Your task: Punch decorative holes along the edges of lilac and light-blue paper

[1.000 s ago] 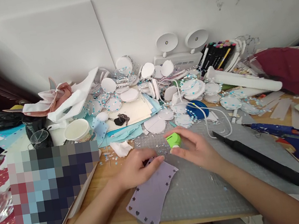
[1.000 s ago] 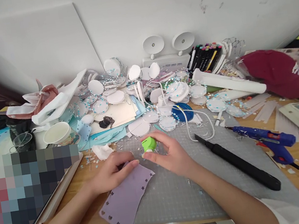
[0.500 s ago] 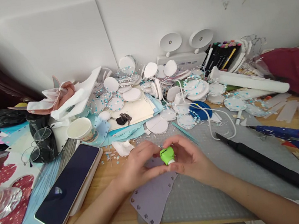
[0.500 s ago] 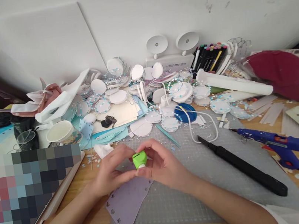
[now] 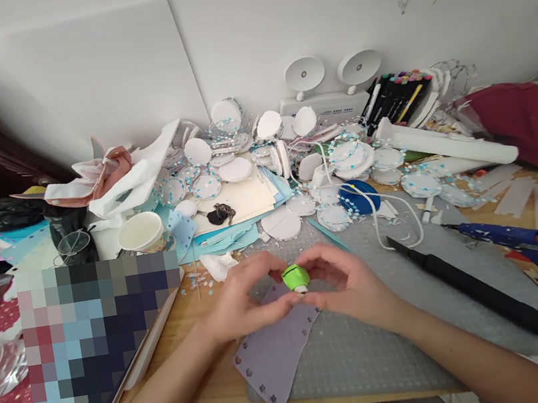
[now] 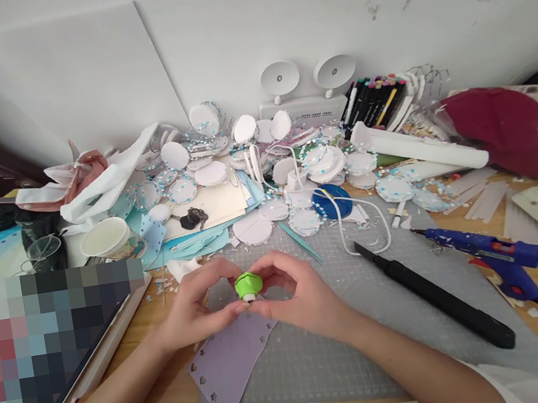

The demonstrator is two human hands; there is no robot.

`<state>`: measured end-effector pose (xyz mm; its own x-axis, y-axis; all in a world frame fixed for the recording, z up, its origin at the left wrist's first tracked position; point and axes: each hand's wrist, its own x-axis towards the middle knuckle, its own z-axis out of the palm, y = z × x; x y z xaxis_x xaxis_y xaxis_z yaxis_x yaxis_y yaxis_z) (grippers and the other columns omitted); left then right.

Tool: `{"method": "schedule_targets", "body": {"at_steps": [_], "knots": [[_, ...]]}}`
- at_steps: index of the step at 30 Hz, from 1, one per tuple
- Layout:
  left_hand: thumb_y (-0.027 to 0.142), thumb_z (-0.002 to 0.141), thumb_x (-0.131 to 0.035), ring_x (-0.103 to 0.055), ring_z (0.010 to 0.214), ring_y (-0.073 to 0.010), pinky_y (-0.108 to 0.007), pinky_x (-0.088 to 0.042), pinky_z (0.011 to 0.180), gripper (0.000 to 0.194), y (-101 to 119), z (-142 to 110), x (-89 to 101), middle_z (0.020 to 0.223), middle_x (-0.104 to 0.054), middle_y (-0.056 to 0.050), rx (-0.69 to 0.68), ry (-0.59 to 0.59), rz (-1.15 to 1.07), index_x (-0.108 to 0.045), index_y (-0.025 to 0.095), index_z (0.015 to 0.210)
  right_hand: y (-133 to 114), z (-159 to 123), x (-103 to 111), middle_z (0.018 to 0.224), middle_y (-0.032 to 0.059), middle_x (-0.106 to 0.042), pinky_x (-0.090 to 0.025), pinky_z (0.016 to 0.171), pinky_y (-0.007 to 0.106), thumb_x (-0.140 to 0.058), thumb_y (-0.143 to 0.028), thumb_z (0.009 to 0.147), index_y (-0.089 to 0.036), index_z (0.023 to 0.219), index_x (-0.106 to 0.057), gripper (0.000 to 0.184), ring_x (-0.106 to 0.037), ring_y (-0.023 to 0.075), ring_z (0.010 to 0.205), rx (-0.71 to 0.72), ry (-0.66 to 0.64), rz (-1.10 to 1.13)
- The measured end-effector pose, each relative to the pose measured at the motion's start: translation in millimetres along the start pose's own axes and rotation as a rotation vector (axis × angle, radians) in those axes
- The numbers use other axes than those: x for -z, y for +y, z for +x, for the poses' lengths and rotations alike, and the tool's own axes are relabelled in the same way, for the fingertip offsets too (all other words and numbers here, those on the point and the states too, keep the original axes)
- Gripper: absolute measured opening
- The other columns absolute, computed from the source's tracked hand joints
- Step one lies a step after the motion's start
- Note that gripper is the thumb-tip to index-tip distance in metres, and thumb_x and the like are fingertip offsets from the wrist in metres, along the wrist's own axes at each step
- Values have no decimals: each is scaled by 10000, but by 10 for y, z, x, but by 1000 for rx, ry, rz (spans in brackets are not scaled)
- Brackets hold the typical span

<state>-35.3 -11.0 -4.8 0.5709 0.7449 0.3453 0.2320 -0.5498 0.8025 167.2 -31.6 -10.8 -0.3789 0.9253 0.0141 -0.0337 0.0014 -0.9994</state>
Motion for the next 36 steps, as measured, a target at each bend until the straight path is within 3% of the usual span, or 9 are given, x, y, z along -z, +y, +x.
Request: {"method": "schedule_targets", "body": {"at_steps": [5,11,14,18,24,32,36], "knots": [[287,842,-551,-546,722,-142,-249,-425,669,152,38,18,0,791,-602,-33,108,-78,-34,-563,149,905,19,7,1,826,-20,-638,-494,618,222,-776,-194,691,-227,895,-569,292,-606,109,720,-115,-83,159],[399,861,-496,-392,576,-111,-241,-280,545,303,15,9,-19,611,-402,31,40,-208,74,-417,175,673,83,-19,-66,818,-23,-619,-463,631,210,-729,-154,744,-229,929,-539,275,-600,100,747,-112,-130,232],[404,854,-513,-353,533,-100,-241,-248,519,346,16,1,-35,562,-347,46,33,-180,45,-375,181,628,63,-42,-82,892,-14,-595,-467,702,230,-732,-141,740,-237,992,-499,357,-588,105,815,-100,-227,288],[357,817,-525,-338,513,-113,-262,-229,506,327,29,-18,-73,524,-323,43,-76,-119,96,-356,193,589,17,-52,-94,991,9,-556,-465,784,268,-763,-155,708,-233,1059,-449,477,-566,123,904,-94,-314,333],[335,815,-499,-328,499,-122,-264,-215,492,306,-3,-51,-133,518,-325,37,-127,-103,153,-342,206,586,30,-47,-103,903,-15,-518,-459,708,234,-754,-201,725,-220,997,-452,407,-544,99,810,-120,-279,283],[345,831,-524,-330,480,-91,-238,-230,484,327,51,-9,-114,505,-337,46,17,-8,75,-405,178,576,19,-29,-84,930,21,-541,-460,720,275,-703,-375,768,-226,1016,-443,389,-556,143,853,-105,-211,235],[338,851,-502,-279,471,-79,-236,-201,456,377,78,-15,-82,506,-283,53,136,106,-52,-366,176,539,-23,-14,-28,891,23,-521,-463,680,288,-536,-372,886,-224,981,-479,185,-538,147,794,-43,-58,-88]]}}
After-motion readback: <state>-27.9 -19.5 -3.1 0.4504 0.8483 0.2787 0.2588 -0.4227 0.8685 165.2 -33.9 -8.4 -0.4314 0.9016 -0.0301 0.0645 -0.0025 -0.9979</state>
